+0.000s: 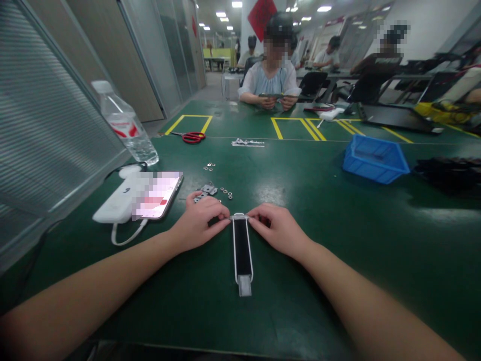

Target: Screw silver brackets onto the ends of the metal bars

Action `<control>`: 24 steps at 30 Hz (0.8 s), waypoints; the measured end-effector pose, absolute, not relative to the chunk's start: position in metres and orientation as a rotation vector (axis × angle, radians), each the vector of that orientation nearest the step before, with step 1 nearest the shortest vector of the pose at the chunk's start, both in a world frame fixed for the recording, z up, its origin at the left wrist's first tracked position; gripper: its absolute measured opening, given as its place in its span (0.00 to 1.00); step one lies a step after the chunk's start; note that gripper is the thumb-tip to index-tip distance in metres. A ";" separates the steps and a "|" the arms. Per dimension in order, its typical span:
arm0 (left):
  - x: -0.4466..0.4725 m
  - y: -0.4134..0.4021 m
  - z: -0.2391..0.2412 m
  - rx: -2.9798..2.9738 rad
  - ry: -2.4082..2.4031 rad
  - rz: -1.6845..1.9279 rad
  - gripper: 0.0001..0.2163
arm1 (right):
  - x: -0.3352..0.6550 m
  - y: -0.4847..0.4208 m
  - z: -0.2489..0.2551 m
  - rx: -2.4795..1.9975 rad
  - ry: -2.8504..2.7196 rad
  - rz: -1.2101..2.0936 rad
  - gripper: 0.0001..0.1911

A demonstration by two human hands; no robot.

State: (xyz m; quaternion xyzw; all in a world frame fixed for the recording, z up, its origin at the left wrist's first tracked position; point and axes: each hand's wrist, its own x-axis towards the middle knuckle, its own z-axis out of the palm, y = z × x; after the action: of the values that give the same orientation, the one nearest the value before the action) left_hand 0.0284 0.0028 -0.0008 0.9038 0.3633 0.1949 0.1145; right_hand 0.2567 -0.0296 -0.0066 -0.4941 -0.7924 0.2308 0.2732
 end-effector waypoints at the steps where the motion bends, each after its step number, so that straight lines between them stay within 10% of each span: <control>1: 0.028 0.003 -0.001 2.645 1.066 0.576 0.04 | 0.257 -0.030 -0.007 -1.325 -2.133 0.617 0.10; 11: 0.025 0.002 -0.001 2.543 1.176 0.756 0.24 | 0.258 -0.030 -0.004 -1.328 -2.150 0.646 0.09; 24: 0.024 0.008 0.003 2.567 1.392 0.609 0.20 | 0.258 -0.031 -0.002 -1.380 -2.054 0.750 0.14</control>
State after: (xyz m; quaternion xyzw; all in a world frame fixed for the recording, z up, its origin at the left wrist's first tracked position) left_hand 0.0244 0.0084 0.0030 0.8578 0.4652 0.2037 0.0794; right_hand 0.2578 -0.0309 -0.0017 -0.5131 -0.7639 0.2788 0.2746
